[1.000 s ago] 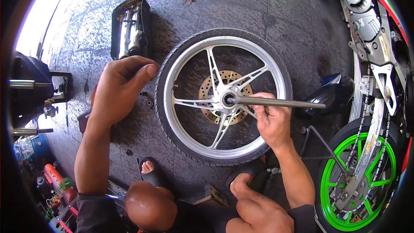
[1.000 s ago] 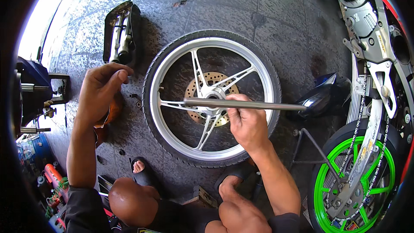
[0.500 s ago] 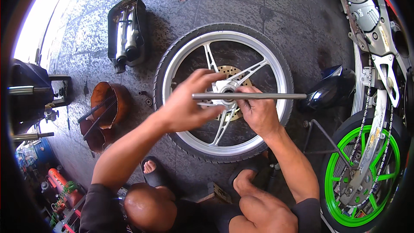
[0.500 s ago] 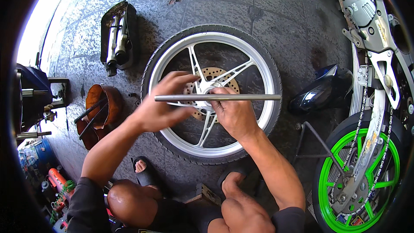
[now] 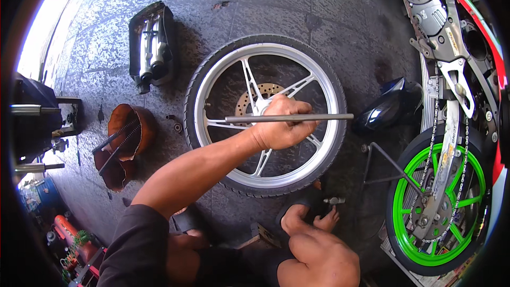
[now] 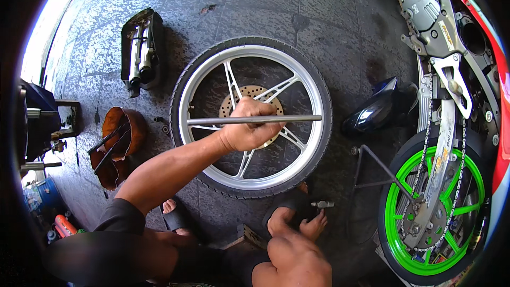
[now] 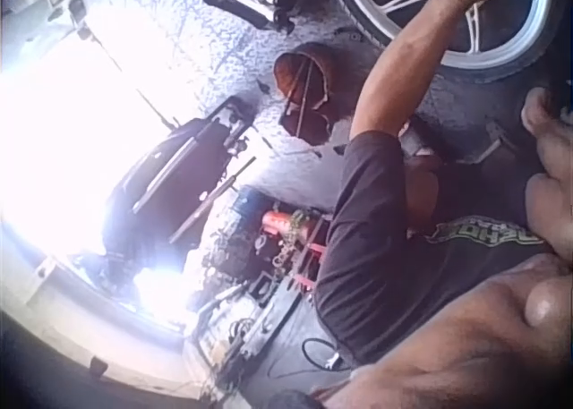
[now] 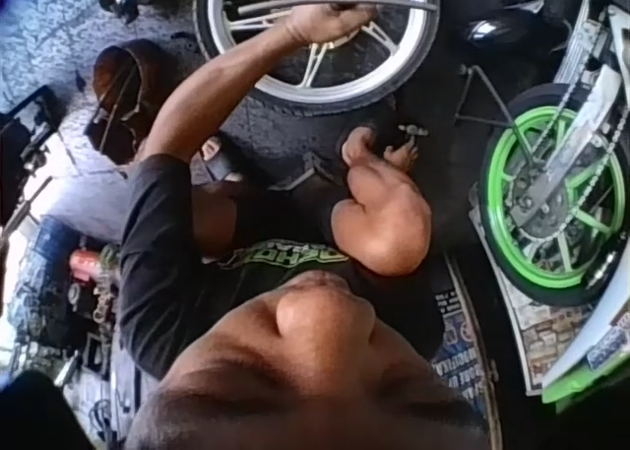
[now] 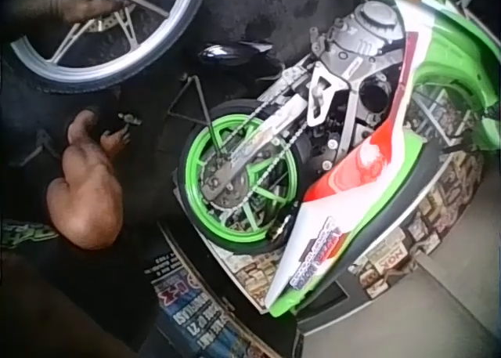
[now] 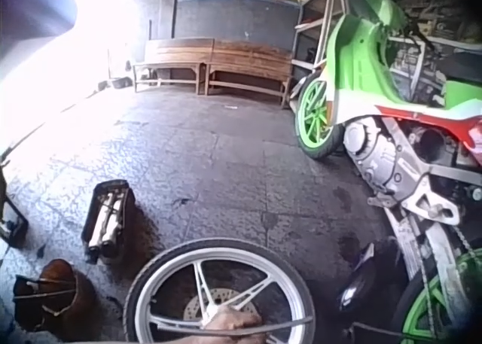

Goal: Servicing the front wheel components of a motorcycle, including disc brake inspection and axle removal.

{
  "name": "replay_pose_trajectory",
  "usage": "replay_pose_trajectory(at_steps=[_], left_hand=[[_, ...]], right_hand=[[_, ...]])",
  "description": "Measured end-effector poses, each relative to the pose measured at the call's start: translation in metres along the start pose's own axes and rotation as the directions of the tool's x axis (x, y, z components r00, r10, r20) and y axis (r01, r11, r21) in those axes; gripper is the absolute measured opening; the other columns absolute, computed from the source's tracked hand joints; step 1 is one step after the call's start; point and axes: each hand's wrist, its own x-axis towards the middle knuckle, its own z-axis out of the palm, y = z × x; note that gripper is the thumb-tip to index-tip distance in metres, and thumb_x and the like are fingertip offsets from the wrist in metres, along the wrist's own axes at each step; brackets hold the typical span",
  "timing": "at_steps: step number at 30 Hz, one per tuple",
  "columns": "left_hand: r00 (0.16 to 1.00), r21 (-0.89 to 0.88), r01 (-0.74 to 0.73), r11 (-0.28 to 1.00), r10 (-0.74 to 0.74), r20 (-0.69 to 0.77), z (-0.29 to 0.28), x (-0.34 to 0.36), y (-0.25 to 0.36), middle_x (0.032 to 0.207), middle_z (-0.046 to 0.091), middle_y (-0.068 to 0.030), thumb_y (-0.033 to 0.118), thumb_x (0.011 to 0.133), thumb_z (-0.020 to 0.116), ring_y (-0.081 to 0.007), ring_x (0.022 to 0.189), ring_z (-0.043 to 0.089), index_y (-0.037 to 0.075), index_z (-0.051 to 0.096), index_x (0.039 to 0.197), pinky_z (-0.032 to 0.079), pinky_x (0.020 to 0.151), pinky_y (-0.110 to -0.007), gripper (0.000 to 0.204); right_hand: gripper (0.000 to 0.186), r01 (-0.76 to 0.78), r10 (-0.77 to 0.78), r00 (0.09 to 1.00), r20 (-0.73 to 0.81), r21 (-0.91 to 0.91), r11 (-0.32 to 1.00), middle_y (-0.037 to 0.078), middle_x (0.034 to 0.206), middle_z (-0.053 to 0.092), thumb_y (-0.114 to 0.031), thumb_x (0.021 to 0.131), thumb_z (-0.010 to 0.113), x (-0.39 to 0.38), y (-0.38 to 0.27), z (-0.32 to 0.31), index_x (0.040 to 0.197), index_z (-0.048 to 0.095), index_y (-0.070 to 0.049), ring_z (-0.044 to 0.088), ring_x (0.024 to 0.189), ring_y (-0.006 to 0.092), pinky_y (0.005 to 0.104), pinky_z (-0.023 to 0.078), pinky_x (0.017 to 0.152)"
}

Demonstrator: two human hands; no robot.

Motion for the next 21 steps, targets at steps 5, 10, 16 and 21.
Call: replay_pose_trajectory(at_steps=[5, 10, 16, 21], left_hand=[[0.971, 0.021, -0.139, 0.990, 0.140, -0.193, 0.012, 0.001, 0.002, 0.053, 0.053, -0.0161, 0.012, 0.080, 0.069, -0.0285, 0.044, 0.057, -0.002, 0.058, 0.064, 0.043, 0.045, -0.036, 0.024], [0.948, 0.107, -0.143, 0.984, 0.167, -0.271, 0.024, -0.004, 0.001, 0.051, 0.050, -0.0158, 0.012, 0.084, 0.070, -0.0309, 0.043, 0.053, -0.001, 0.057, 0.064, 0.040, 0.043, -0.037, 0.027], [0.937, 0.192, -0.114, 0.975, 0.170, -0.304, 0.014, -0.011, -0.003, 0.051, 0.048, -0.0161, 0.012, 0.086, 0.068, -0.0341, 0.043, 0.051, 0.001, 0.055, 0.062, 0.039, 0.044, -0.039, 0.029], [0.940, 0.117, -0.050, 0.992, 0.087, -0.330, 0.021, -0.006, -0.002, 0.052, 0.051, -0.0175, 0.014, 0.087, 0.069, -0.0350, 0.044, 0.053, -0.001, 0.058, 0.065, 0.040, 0.044, -0.039, 0.028]], right_hand=[[0.082, -0.087, 0.092, 0.990, -0.107, 0.051, 0.995, 0.027, 0.126, 0.051, -0.017, 0.068, 0.079, 0.001, 0.100, 0.024, 0.141, 0.042, -0.003, 0.047, 0.120, 0.0471, 0.0527, 0.037, 0.105], [0.061, -0.046, 0.053, 0.984, -0.171, 0.045, 0.998, 0.026, 0.109, 0.061, -0.017, 0.078, 0.074, -0.006, 0.069, 0.033, 0.129, 0.048, 0.002, 0.061, 0.100, 0.0424, 0.0465, 0.049, 0.088], [0.020, 0.004, -0.308, 0.919, 0.246, 0.776, 0.631, 0.006, 0.077, 0.062, -0.011, 0.092, 0.061, 0.019, -0.141, -0.152, 0.104, 0.053, 0.002, 0.055, 0.056, 0.0083, 0.0268, 0.049, 0.053], [0.032, 0.479, -0.614, 0.788, 0.052, 0.575, 0.663, 0.014, 0.081, 0.067, -0.025, 0.094, 0.064, 0.005, -0.263, -0.267, 0.108, 0.055, 0.002, 0.067, 0.066, 0.0251, 0.0353, 0.053, 0.061]])
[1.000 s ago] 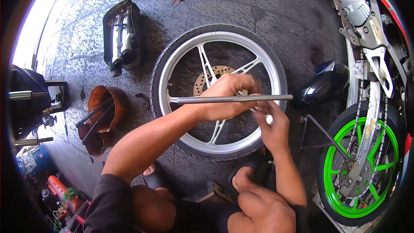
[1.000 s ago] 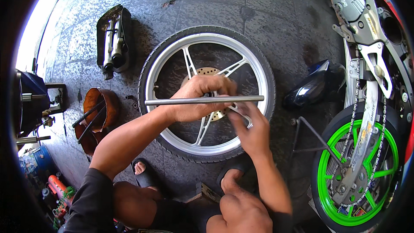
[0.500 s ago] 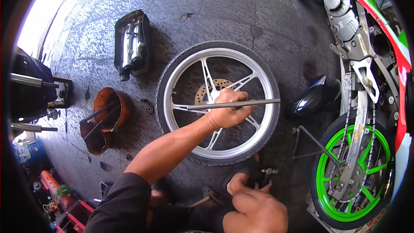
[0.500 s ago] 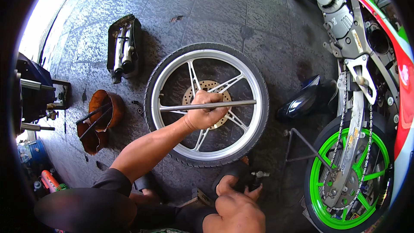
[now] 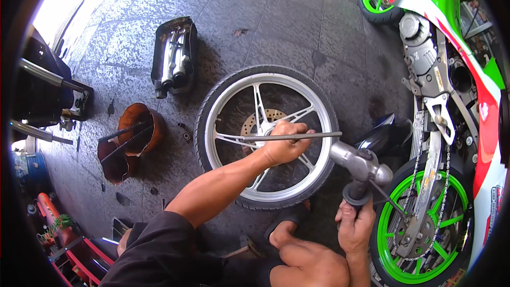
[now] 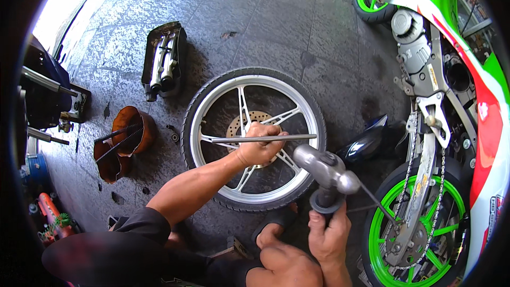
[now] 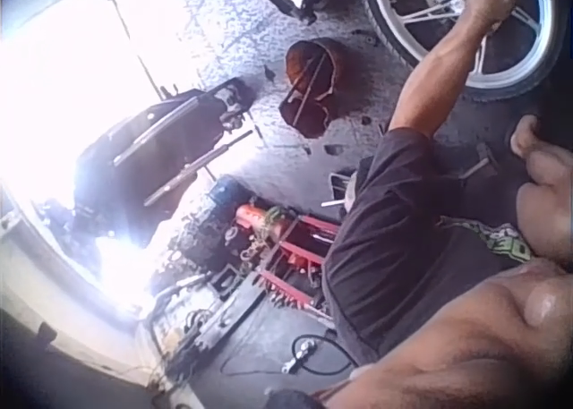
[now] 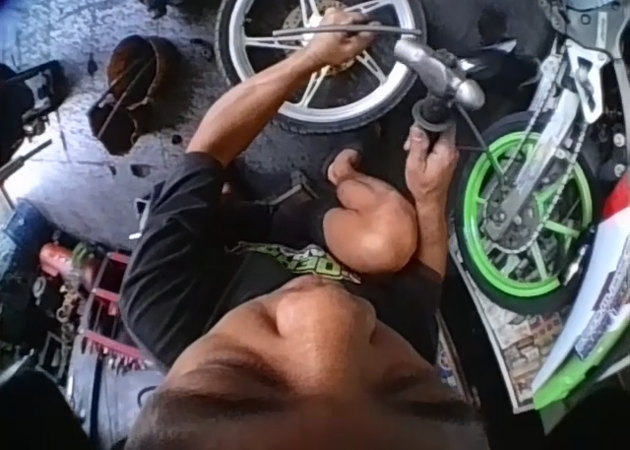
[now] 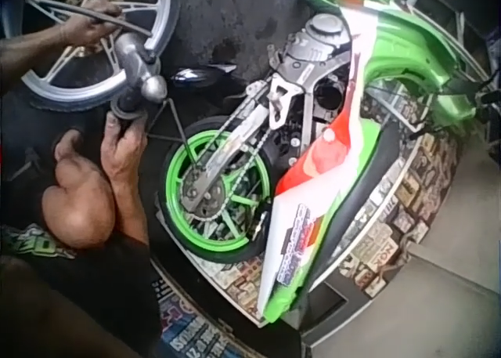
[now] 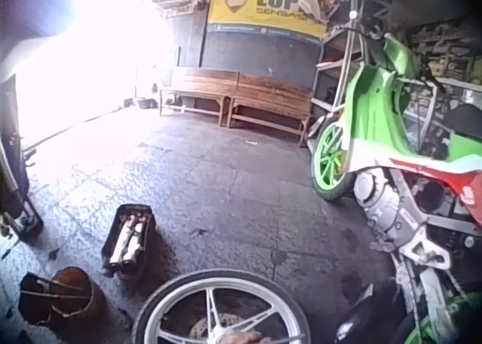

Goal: Servicing the front wheel components of a motorcycle, including disc brake inspection and axle removal.

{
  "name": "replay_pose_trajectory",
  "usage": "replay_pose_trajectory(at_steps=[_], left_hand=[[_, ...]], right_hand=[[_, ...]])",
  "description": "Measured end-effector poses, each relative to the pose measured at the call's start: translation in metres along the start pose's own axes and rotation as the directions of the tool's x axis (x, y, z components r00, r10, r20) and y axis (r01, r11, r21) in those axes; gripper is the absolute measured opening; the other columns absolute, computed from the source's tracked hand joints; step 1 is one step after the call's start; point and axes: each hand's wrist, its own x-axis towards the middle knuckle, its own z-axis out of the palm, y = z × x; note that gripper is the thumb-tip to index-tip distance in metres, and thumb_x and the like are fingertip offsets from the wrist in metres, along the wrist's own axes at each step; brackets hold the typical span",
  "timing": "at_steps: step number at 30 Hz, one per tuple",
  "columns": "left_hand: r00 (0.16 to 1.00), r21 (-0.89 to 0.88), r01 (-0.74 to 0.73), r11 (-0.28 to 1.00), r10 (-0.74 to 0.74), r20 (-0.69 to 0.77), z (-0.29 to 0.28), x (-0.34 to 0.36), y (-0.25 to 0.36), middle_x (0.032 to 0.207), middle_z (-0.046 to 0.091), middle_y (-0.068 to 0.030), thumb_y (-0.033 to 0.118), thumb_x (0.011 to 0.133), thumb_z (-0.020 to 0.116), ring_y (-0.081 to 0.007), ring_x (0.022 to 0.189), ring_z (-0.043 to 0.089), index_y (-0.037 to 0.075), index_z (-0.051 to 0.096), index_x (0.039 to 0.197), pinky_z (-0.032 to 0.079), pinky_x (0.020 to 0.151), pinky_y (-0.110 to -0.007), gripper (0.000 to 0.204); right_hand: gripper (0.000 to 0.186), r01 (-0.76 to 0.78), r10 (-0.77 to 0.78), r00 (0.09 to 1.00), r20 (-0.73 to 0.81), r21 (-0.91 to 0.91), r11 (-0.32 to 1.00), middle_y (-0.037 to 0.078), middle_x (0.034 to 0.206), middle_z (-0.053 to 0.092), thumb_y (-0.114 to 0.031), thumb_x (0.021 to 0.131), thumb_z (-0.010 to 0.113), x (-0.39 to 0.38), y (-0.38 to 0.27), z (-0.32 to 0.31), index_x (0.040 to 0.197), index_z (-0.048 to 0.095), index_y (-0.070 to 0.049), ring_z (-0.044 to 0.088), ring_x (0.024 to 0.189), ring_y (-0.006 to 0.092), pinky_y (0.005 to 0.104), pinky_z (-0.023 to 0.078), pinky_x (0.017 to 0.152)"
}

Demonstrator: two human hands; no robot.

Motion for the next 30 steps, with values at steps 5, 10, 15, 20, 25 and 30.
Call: replay_pose_trajectory(at_steps=[5, 10, 15, 20, 25, 30], left_hand=[[0.998, 0.049, -0.050, 0.998, 0.047, 0.043, -0.001, -0.004, -0.008, 0.062, 0.058, -0.0196, 0.006, 0.074, 0.065, -0.0401, 0.060, 0.061, 0.001, 0.060, 0.070, 0.048, 0.055, -0.042, 0.007], [0.997, -0.011, -0.037, 0.999, 0.038, 0.063, -0.005, -0.001, -0.006, 0.062, 0.060, -0.0196, 0.014, 0.077, 0.070, -0.0404, 0.061, 0.062, 0.002, 0.063, 0.073, 0.049, 0.055, -0.045, 0.014], [0.997, -0.011, -0.053, 0.999, 0.053, 0.063, 0.000, -0.004, -0.014, 0.066, 0.063, -0.0189, 0.012, 0.075, 0.068, -0.0403, 0.064, 0.063, 0.003, 0.064, 0.077, 0.050, 0.057, -0.044, 0.011], [0.998, 0.036, -0.012, 0.999, 0.010, 0.057, -0.009, -0.001, -0.010, 0.061, 0.058, -0.0181, 0.011, 0.078, 0.069, -0.0392, 0.057, 0.060, 0.002, 0.061, 0.073, 0.047, 0.054, -0.044, 0.013], [0.991, 0.024, -0.128, 0.992, 0.127, 0.030, 0.005, 0.005, -0.005, 0.061, 0.057, -0.0213, 0.015, 0.079, 0.066, -0.0431, 0.061, 0.060, 0.002, 0.056, 0.068, 0.047, 0.056, -0.048, 0.020], [0.999, 0.042, -0.009, 0.999, 0.007, 0.041, -0.012, -0.011, -0.030, 0.064, 0.061, -0.0209, 0.017, 0.082, 0.066, -0.0421, 0.061, 0.061, 0.003, 0.065, 0.076, 0.049, 0.059, -0.048, 0.016]], right_hand=[[0.031, 0.246, -0.212, 0.966, 0.150, -0.261, 0.934, 0.025, 0.086, 0.065, -0.023, 0.092, 0.065, 0.035, -0.036, 0.019, 0.108, 0.054, 0.001, 0.064, 0.081, 0.0493, 0.0489, 0.051, 0.066], [0.029, 0.233, -0.224, 0.972, 0.075, -0.149, 0.961, 0.024, 0.086, 0.066, -0.021, 0.093, 0.064, 0.029, -0.067, 0.016, 0.106, 0.054, 0.003, 0.065, 0.078, 0.0477, 0.0489, 0.051, 0.063], [0.029, 0.231, -0.205, 0.973, 0.110, -0.372, 0.899, 0.030, 0.080, 0.063, -0.021, 0.092, 0.063, 0.048, -0.045, 0.024, 0.102, 0.053, 0.005, 0.061, 0.081, 0.0529, 0.0509, 0.048, 0.063], [0.031, 0.372, -0.372, 0.928, 0.026, -0.158, 0.915, 0.007, 0.066, 0.054, -0.028, 0.100, 0.053, 0.033, -0.094, -0.009, 0.102, 0.056, 0.003, 0.052, 0.054, 0.0169, 0.0316, 0.042, 0.052], [0.030, 0.318, -0.312, 0.946, 0.081, -0.406, 0.857, 0.022, 0.088, 0.066, -0.024, 0.096, 0.060, 0.033, -0.052, 0.011, 0.106, 0.056, 0.004, 0.064, 0.076, 0.0396, 0.0441, 0.049, 0.066], [0.035, 0.348, -0.337, 0.938, 0.086, -0.243, 0.906, 0.021, 0.076, 0.063, -0.027, 0.095, 0.062, 0.045, -0.081, 0.017, 0.106, 0.055, 0.005, 0.064, 0.067, 0.0370, 0.0427, 0.048, 0.061]])
